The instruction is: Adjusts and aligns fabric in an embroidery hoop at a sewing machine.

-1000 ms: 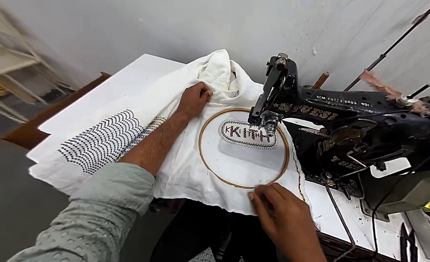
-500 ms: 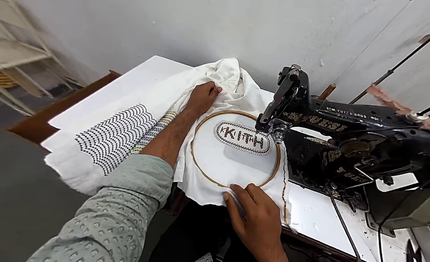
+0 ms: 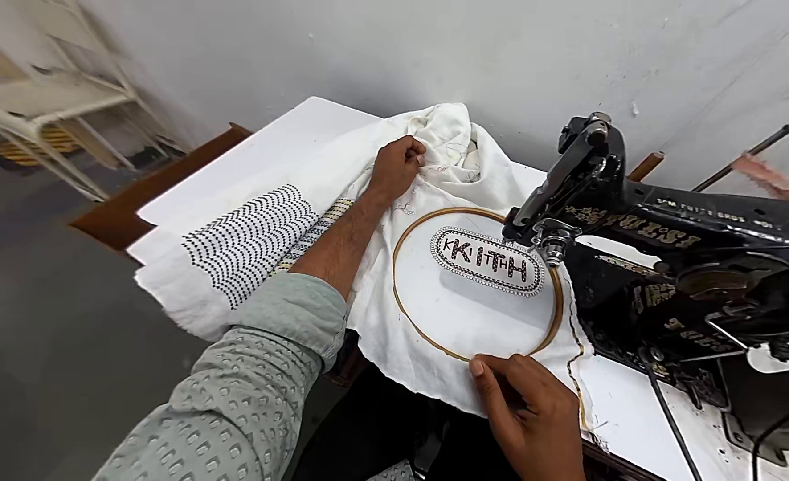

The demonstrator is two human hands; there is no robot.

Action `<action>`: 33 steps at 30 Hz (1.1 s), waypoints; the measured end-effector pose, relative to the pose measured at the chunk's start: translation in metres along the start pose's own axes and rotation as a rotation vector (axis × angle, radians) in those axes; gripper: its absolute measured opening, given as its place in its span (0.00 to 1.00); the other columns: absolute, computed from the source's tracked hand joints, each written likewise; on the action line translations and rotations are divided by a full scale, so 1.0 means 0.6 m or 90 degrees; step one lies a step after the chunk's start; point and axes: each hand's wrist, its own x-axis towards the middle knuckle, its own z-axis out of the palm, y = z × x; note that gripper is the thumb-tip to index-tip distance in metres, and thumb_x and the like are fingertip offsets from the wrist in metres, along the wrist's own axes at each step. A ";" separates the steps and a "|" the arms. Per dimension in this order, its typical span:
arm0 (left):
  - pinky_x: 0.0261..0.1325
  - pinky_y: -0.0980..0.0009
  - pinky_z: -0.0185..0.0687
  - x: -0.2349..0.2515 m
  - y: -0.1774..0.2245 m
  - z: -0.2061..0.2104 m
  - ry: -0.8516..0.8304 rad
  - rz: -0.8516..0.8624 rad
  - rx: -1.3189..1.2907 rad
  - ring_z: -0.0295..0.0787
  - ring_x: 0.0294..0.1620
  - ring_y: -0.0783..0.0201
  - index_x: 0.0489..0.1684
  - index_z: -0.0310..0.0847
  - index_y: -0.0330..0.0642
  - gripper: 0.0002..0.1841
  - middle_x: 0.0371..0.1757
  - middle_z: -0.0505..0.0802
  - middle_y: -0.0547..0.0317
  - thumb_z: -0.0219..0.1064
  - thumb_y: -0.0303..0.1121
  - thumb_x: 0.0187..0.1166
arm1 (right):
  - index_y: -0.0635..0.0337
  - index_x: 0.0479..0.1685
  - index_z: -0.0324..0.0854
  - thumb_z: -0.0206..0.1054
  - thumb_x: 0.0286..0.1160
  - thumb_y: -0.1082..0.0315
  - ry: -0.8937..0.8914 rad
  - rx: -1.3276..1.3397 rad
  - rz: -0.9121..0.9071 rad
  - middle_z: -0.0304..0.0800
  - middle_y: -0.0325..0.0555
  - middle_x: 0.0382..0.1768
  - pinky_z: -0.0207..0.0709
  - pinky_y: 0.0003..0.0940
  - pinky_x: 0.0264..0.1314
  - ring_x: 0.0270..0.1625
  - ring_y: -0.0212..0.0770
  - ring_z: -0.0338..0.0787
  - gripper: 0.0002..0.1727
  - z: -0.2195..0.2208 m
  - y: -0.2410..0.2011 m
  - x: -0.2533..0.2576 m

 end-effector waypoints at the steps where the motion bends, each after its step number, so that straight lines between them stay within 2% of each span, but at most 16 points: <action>1: 0.50 0.61 0.90 -0.001 0.000 0.000 -0.003 -0.001 -0.007 0.93 0.40 0.61 0.55 0.85 0.34 0.10 0.45 0.95 0.50 0.62 0.28 0.86 | 0.51 0.39 0.96 0.65 0.83 0.52 -0.026 0.070 -0.015 0.85 0.29 0.23 0.74 0.22 0.28 0.27 0.24 0.80 0.17 -0.002 -0.002 0.000; 4: 0.52 0.61 0.90 -0.001 0.003 0.000 -0.028 -0.002 -0.013 0.93 0.40 0.62 0.52 0.85 0.34 0.09 0.42 0.94 0.51 0.62 0.29 0.86 | 0.55 0.38 0.93 0.67 0.83 0.59 -0.019 0.234 -0.021 0.89 0.35 0.29 0.83 0.19 0.32 0.31 0.24 0.86 0.12 -0.025 -0.003 0.007; 7: 0.53 0.60 0.89 0.001 0.001 0.001 -0.040 0.010 0.007 0.93 0.39 0.61 0.51 0.86 0.35 0.09 0.40 0.94 0.51 0.62 0.29 0.86 | 0.56 0.30 0.89 0.66 0.83 0.59 0.099 0.151 0.012 0.86 0.32 0.25 0.79 0.18 0.30 0.27 0.22 0.83 0.14 -0.056 0.030 0.019; 10: 0.52 0.60 0.88 0.003 0.001 0.003 -0.046 0.011 0.014 0.92 0.38 0.62 0.50 0.86 0.35 0.09 0.39 0.93 0.52 0.62 0.30 0.85 | 0.59 0.30 0.89 0.65 0.81 0.63 0.170 0.153 0.109 0.85 0.31 0.23 0.76 0.17 0.24 0.22 0.22 0.80 0.14 -0.063 0.058 0.020; 12: 0.51 0.60 0.88 0.003 0.001 0.003 -0.047 0.007 0.018 0.92 0.38 0.62 0.50 0.86 0.36 0.09 0.38 0.93 0.52 0.62 0.30 0.85 | 0.58 0.30 0.89 0.65 0.81 0.63 0.159 0.170 0.155 0.85 0.30 0.22 0.74 0.16 0.21 0.20 0.22 0.79 0.13 -0.059 0.057 0.019; 18: 0.52 0.59 0.88 0.006 -0.001 0.004 -0.048 0.012 0.019 0.92 0.38 0.61 0.50 0.86 0.36 0.09 0.38 0.93 0.52 0.62 0.30 0.85 | 0.54 0.29 0.91 0.67 0.79 0.57 0.101 0.044 0.129 0.81 0.26 0.20 0.64 0.14 0.16 0.17 0.17 0.71 0.14 -0.048 0.050 0.018; 22: 0.53 0.57 0.90 0.003 -0.001 0.001 -0.040 0.006 -0.031 0.94 0.40 0.59 0.51 0.84 0.32 0.11 0.41 0.94 0.48 0.60 0.31 0.88 | 0.58 0.27 0.89 0.67 0.79 0.60 0.111 0.074 0.112 0.82 0.29 0.19 0.66 0.14 0.17 0.17 0.16 0.73 0.15 -0.051 0.047 0.020; 26: 0.48 0.57 0.89 0.003 0.002 0.000 -0.032 -0.001 -0.048 0.92 0.35 0.59 0.49 0.82 0.32 0.15 0.36 0.92 0.49 0.61 0.39 0.90 | 0.61 0.26 0.88 0.67 0.79 0.63 0.128 0.083 0.113 0.84 0.31 0.20 0.70 0.13 0.21 0.19 0.17 0.77 0.15 -0.054 0.050 0.017; 29: 0.49 0.54 0.87 0.002 0.004 -0.003 -0.049 -0.004 -0.018 0.90 0.35 0.57 0.44 0.83 0.32 0.20 0.33 0.91 0.49 0.59 0.45 0.91 | 0.62 0.24 0.87 0.67 0.80 0.63 0.143 0.076 0.115 0.82 0.31 0.19 0.68 0.13 0.21 0.19 0.16 0.75 0.16 -0.052 0.048 0.016; 33: 0.47 0.53 0.84 0.003 0.005 -0.005 -0.065 -0.002 0.006 0.89 0.34 0.55 0.40 0.83 0.33 0.23 0.31 0.89 0.50 0.57 0.47 0.91 | 0.62 0.24 0.87 0.67 0.79 0.64 0.139 0.064 0.123 0.82 0.31 0.17 0.67 0.13 0.19 0.18 0.15 0.74 0.15 -0.051 0.043 0.015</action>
